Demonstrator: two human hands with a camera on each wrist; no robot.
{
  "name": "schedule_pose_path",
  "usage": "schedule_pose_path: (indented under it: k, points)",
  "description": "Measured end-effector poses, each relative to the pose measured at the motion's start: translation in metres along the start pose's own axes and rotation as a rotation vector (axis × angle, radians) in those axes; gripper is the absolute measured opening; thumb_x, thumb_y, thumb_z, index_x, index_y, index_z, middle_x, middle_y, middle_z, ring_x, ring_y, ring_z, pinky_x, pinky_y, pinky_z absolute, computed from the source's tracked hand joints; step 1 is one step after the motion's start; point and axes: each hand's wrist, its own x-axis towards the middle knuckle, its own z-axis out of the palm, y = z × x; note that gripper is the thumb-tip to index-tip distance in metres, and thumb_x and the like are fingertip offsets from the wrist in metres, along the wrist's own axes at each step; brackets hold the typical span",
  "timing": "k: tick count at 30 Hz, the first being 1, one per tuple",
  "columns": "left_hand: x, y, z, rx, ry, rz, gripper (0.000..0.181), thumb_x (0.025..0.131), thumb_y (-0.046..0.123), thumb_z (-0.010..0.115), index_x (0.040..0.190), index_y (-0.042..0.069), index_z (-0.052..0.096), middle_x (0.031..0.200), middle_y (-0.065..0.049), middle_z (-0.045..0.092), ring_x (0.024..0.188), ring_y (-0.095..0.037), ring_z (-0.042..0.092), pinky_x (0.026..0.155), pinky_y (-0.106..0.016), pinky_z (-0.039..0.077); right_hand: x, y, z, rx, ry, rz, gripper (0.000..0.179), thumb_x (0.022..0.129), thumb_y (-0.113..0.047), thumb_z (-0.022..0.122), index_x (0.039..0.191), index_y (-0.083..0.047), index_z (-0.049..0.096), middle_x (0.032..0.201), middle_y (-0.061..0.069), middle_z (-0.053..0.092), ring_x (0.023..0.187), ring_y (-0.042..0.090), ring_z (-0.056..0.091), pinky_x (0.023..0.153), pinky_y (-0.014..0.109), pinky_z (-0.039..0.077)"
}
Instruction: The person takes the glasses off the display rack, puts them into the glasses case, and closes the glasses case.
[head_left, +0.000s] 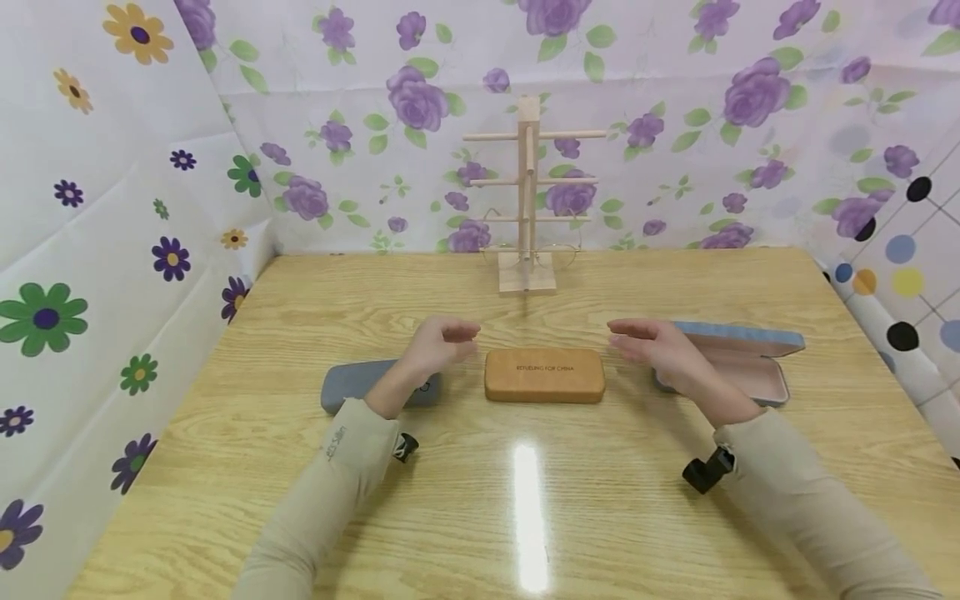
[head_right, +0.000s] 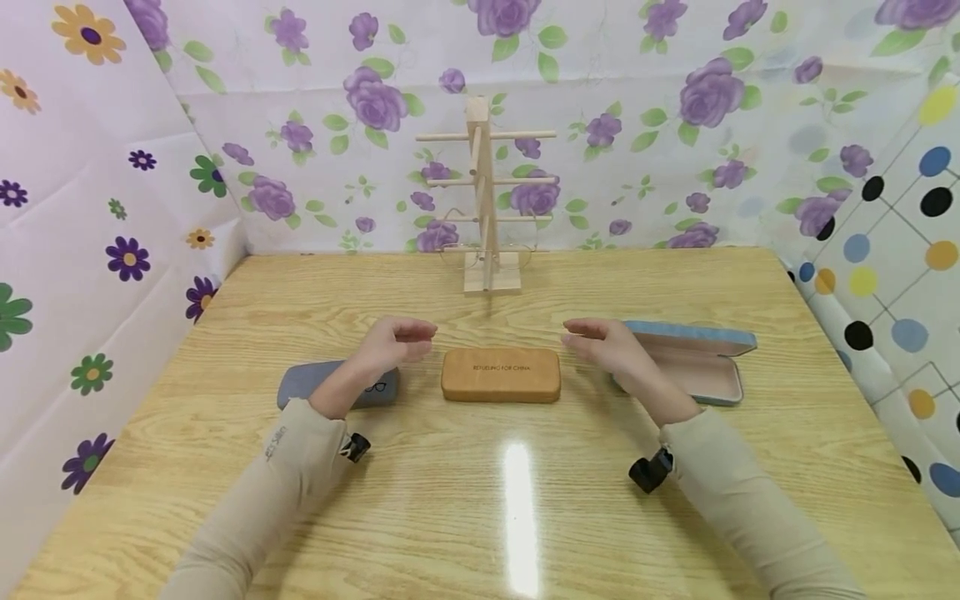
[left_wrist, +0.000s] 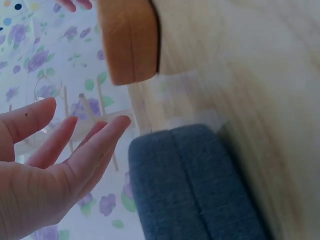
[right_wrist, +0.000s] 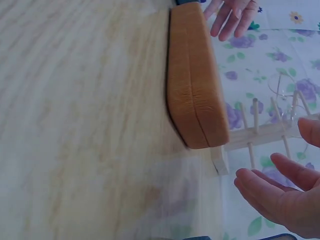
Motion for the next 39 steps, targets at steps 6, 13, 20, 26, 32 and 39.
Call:
schedule_pose_path:
  k: [6, 13, 20, 26, 32, 39]
  points:
    - [0.005, 0.008, -0.006, -0.069, 0.088, -0.057, 0.029, 0.09, 0.008, 0.056, 0.117, -0.006, 0.057, 0.115, -0.021, 0.055, 0.103, -0.031, 0.055, 0.085, -0.044, 0.047, 0.007, -0.012, -0.002, 0.079, 0.027, 0.007, 0.055, 0.093, -0.025, 0.053, 0.138, 0.001, 0.034, 0.143, 0.018, 0.029, 0.128, 0.032, 0.032, 0.101, 0.042, 0.032]
    - [0.013, 0.018, -0.012, -0.172, 0.177, -0.095, 0.029, 0.091, 0.013, 0.055, 0.115, -0.004, 0.057, 0.112, -0.019, 0.057, 0.102, -0.031, 0.056, 0.083, -0.044, 0.048, 0.021, -0.024, 0.0, 0.205, 0.072, -0.022, 0.05, 0.096, -0.018, 0.046, 0.14, 0.001, 0.03, 0.141, 0.021, 0.031, 0.125, 0.032, 0.036, 0.099, 0.039, 0.036]
    - [0.023, 0.028, -0.013, -0.281, 0.286, -0.084, 0.028, 0.09, 0.011, 0.058, 0.115, -0.001, 0.058, 0.11, -0.016, 0.059, 0.098, -0.029, 0.058, 0.079, -0.039, 0.051, 0.034, -0.032, 0.005, 0.257, 0.15, -0.04, 0.056, 0.095, -0.026, 0.049, 0.142, -0.003, 0.028, 0.135, 0.021, 0.039, 0.12, 0.031, 0.043, 0.096, 0.04, 0.039]
    - [0.034, 0.033, -0.012, -0.361, 0.398, -0.043, 0.026, 0.089, 0.008, 0.057, 0.113, -0.001, 0.058, 0.105, -0.014, 0.062, 0.087, -0.019, 0.06, 0.071, -0.03, 0.053, 0.044, -0.041, 0.01, 0.302, 0.235, -0.053, 0.056, 0.093, -0.027, 0.052, 0.14, -0.003, 0.033, 0.133, 0.023, 0.042, 0.114, 0.028, 0.049, 0.091, 0.034, 0.044]
    - [0.048, 0.038, -0.011, -0.455, 0.501, -0.003, 0.022, 0.086, 0.004, 0.06, 0.108, -0.002, 0.061, 0.092, -0.008, 0.063, 0.076, -0.016, 0.059, 0.06, -0.022, 0.051, 0.053, -0.05, 0.012, 0.302, 0.298, -0.074, 0.052, 0.093, -0.026, 0.053, 0.136, -0.002, 0.039, 0.12, 0.016, 0.052, 0.101, 0.021, 0.056, 0.088, 0.034, 0.046]
    - [0.061, 0.042, -0.01, -0.505, 0.548, 0.005, 0.022, 0.086, 0.003, 0.06, 0.107, -0.004, 0.061, 0.088, -0.002, 0.059, 0.072, -0.012, 0.057, 0.057, -0.02, 0.05, 0.063, -0.057, 0.013, 0.302, 0.349, -0.088, 0.049, 0.091, -0.024, 0.055, 0.132, 0.0, 0.044, 0.107, 0.008, 0.057, 0.095, 0.02, 0.058, 0.087, 0.035, 0.047]
